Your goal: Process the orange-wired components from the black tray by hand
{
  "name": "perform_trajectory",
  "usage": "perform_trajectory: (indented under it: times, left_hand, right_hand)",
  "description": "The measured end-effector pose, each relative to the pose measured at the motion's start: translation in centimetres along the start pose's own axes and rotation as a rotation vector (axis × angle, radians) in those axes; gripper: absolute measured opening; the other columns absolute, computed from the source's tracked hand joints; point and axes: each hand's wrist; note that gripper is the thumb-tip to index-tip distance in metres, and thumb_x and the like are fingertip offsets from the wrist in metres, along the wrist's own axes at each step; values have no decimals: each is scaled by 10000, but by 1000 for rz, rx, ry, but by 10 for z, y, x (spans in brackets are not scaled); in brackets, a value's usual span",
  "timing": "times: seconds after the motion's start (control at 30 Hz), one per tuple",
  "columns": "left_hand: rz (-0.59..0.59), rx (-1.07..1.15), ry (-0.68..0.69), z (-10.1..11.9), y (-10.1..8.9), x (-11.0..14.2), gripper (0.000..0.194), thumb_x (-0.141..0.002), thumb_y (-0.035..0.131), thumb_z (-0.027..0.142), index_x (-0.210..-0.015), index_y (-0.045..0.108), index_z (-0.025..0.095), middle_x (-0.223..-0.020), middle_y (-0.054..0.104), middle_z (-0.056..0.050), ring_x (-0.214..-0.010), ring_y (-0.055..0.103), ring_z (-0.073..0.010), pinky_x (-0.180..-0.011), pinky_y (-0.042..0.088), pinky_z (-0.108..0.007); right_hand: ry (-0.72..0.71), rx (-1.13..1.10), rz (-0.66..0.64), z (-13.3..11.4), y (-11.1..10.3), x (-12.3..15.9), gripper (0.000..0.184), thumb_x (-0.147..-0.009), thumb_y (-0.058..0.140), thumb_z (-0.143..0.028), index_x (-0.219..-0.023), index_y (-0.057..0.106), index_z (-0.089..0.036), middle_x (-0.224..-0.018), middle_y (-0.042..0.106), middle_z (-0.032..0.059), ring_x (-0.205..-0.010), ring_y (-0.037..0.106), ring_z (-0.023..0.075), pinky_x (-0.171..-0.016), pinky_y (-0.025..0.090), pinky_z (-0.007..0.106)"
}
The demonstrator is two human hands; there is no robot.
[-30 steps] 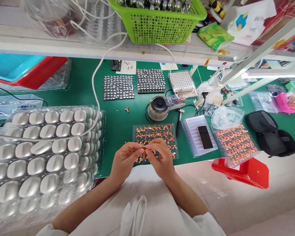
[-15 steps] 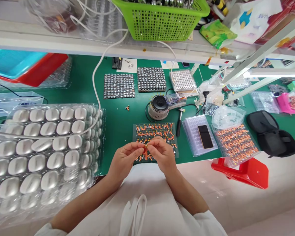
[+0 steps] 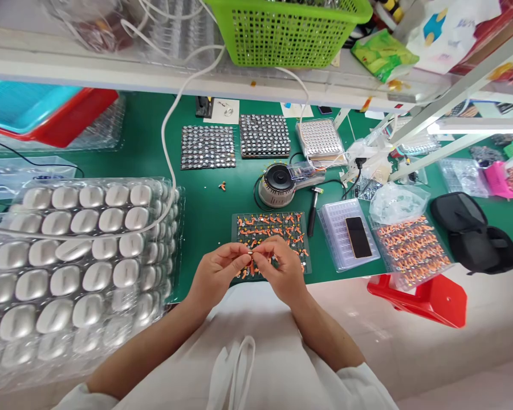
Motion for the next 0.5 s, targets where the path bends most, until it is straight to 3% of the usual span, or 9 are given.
perform_trajectory:
  times: [0.37,0.5]
  left_hand:
    - [61,-8,88,-17,6,1,132,-791,649,291,-842,621,172,-812,617,-11,-726,565,-129,-679,469,-233]
    - [-30,85,36,-16,4,0,144,-788,662,302,-836,621,173,-809,600,-12,-740,551,-136,-700,460,-254]
  right_hand:
    - [-89,174,38,-6,2,6,77,-852,577,-157,-876,629,-207,-830,573,26,-771,551,155,-685,448,302]
    - [-53,60,6,-2,-2,7,55,-847,601,-181,-868,632,-221,-824,572,25,-792,553,164,-681,452,306]
Point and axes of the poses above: each hand's wrist, its own x-axis away from the middle knuckle, its own y-axis out of the palm, z = x × y
